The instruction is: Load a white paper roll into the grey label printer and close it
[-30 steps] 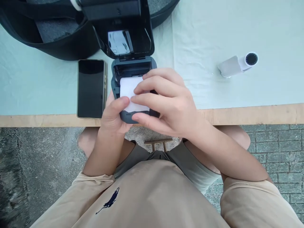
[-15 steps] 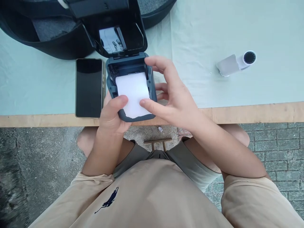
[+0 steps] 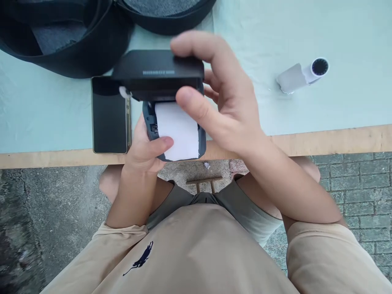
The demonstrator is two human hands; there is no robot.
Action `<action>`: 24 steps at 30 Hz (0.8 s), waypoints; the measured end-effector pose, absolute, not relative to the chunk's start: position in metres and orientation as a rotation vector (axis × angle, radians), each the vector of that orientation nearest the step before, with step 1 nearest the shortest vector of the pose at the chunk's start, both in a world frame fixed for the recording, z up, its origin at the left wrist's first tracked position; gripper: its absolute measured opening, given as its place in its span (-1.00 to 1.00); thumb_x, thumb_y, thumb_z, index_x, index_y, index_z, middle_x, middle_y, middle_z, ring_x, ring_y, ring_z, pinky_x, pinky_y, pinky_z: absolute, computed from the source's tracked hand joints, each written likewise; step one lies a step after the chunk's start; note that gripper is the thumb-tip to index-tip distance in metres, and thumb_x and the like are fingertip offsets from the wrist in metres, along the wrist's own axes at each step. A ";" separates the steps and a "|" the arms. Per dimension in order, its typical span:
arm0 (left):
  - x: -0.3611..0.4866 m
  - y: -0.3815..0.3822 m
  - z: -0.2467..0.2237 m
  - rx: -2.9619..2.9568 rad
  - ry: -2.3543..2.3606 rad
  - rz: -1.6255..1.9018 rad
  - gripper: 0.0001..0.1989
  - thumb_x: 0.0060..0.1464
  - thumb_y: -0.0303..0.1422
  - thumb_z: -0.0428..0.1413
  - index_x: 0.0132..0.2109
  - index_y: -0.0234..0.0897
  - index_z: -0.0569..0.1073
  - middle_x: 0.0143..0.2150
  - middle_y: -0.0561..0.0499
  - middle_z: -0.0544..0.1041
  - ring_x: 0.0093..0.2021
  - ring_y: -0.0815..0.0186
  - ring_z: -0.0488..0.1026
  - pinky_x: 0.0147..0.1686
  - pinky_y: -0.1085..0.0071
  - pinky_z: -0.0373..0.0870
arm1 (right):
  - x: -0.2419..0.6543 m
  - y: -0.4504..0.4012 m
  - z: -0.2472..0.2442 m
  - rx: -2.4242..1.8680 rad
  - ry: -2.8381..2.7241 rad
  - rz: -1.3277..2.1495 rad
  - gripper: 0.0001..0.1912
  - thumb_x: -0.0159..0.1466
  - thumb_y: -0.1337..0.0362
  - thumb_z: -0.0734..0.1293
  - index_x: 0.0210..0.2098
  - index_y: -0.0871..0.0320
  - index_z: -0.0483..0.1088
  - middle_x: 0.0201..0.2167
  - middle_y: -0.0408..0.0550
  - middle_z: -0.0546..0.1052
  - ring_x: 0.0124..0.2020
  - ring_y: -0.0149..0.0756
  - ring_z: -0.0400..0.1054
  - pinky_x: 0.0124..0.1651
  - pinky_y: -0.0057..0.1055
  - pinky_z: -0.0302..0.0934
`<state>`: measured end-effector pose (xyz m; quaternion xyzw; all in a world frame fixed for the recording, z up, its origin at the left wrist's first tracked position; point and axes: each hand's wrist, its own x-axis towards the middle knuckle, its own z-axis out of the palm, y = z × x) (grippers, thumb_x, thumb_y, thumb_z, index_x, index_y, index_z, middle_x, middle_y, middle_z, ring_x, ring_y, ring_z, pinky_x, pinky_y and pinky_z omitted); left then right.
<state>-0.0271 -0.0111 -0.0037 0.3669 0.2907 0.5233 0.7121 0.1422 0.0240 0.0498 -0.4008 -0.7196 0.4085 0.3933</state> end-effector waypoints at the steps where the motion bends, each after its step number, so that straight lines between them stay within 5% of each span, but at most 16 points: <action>1: -0.027 -0.011 -0.004 0.812 0.641 1.169 -0.34 -0.23 -0.37 0.30 0.05 -0.18 0.22 -0.22 -0.02 0.45 -0.31 0.23 0.50 -0.41 0.37 0.46 | 0.143 0.023 0.047 -0.952 -1.827 0.987 -0.57 0.27 -0.02 0.19 0.09 -0.04 0.17 0.10 -0.19 0.26 0.14 -0.33 0.22 0.02 -0.40 0.36; 7: -0.028 -0.013 -0.002 0.794 0.665 1.164 -0.37 -0.18 -0.34 0.28 0.06 -0.17 0.22 -0.16 -0.01 0.48 -0.21 0.15 0.56 -0.32 0.32 0.49 | 0.147 0.021 0.036 -0.889 -1.878 1.020 -0.63 0.15 0.11 0.33 -0.05 0.01 0.32 0.11 -0.05 0.21 0.28 -0.17 0.06 0.13 -0.27 0.33; 13: -0.024 -0.014 0.004 0.719 0.595 1.220 -0.46 -0.10 -0.15 0.21 0.03 -0.13 0.26 -0.05 -0.06 0.50 0.13 0.02 0.41 -0.10 0.23 0.49 | 0.144 0.015 0.043 -0.930 -1.642 1.483 -0.40 0.18 0.11 0.34 0.14 -0.01 0.04 0.02 -0.08 0.29 -0.13 -0.43 0.33 -0.16 -0.46 0.40; 16: -0.019 -0.014 0.009 0.690 0.607 1.258 -0.53 -0.04 -0.04 0.14 -0.02 -0.14 0.32 -0.05 -0.05 0.52 0.19 0.03 0.36 0.00 0.21 0.46 | 0.142 0.013 0.045 -0.925 -1.625 1.554 -0.37 0.17 0.15 0.36 0.14 -0.02 0.00 -0.07 -0.07 0.32 -0.09 -0.38 0.31 -0.23 -0.47 0.40; 24: -0.017 -0.016 0.019 0.653 0.757 1.227 -0.66 0.07 -0.17 0.10 -0.04 -0.20 0.42 -0.11 -0.02 0.56 0.24 0.07 0.32 0.06 0.23 0.45 | 0.145 0.016 0.045 -0.961 -1.690 1.485 -0.44 0.20 0.18 0.33 0.11 0.00 0.02 0.01 -0.03 0.28 -0.03 -0.35 0.28 -0.32 -0.50 0.37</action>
